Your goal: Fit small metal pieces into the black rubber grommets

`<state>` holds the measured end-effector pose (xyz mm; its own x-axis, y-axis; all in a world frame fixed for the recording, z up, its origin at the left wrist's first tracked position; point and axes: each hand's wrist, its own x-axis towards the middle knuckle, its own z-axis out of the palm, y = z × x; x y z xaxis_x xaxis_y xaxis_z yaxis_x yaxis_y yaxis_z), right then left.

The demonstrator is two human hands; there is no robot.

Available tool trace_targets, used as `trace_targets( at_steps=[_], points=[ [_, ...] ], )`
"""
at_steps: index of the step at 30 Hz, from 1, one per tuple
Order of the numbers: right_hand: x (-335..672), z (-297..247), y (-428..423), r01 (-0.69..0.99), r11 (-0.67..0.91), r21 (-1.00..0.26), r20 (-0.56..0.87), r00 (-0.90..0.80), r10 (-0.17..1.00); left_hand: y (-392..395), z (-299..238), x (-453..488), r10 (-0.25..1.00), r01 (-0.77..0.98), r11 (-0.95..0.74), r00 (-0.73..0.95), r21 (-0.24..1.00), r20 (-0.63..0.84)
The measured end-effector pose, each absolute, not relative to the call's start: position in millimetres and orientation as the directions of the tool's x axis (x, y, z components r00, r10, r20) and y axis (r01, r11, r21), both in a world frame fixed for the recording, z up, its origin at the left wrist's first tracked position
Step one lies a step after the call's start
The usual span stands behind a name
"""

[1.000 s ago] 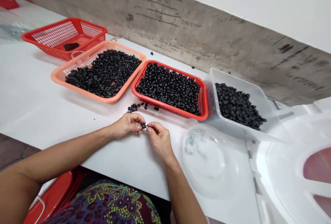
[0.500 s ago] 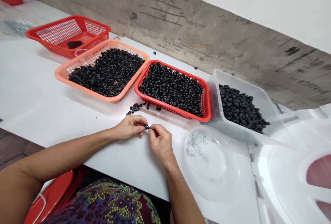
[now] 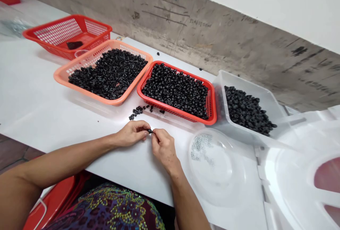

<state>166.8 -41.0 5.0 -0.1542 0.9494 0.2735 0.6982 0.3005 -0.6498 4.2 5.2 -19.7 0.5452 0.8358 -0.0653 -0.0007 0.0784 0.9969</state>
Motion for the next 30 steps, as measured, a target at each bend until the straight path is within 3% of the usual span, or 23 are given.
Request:
trace_targets(
  at_steps=[8, 11, 16, 21, 28, 30],
  points=[
    [164, 5, -43, 0.728, 0.300, -0.617, 0.265, -0.167, 0.950, 5, -13, 2, 0.829, 0.099, -0.013, 0.558, 0.995, -0.045],
    [163, 5, -42, 0.680, 0.253, -0.689, 0.220, -0.136, 0.966, 6, -11, 0, 0.817, 0.110, -0.076, 0.577, 0.991, -0.001],
    [164, 4, -38, 0.467, 0.067, -0.882, 0.046, -0.058, 0.997, 4, -9, 0, 0.814, 0.081, 0.040, 0.576, 0.996, -0.079],
    [163, 2, -34, 0.377, -0.063, -0.924, -0.078, -0.024, 0.997, 2, -6, 0, 0.807, 0.120, 0.086, 0.573, 0.989, -0.140],
    [157, -1, -38, 0.608, 0.126, -0.784, 0.099, -0.078, 0.992, 3, -8, -1, 0.821, 0.251, -0.124, 0.569, 0.960, -0.043],
    [160, 0, -36, 0.528, 0.056, -0.847, 0.015, -0.081, 0.997, 3, -8, -1, 0.816, 0.253, -0.137, 0.577, 0.958, -0.036]
  ],
)
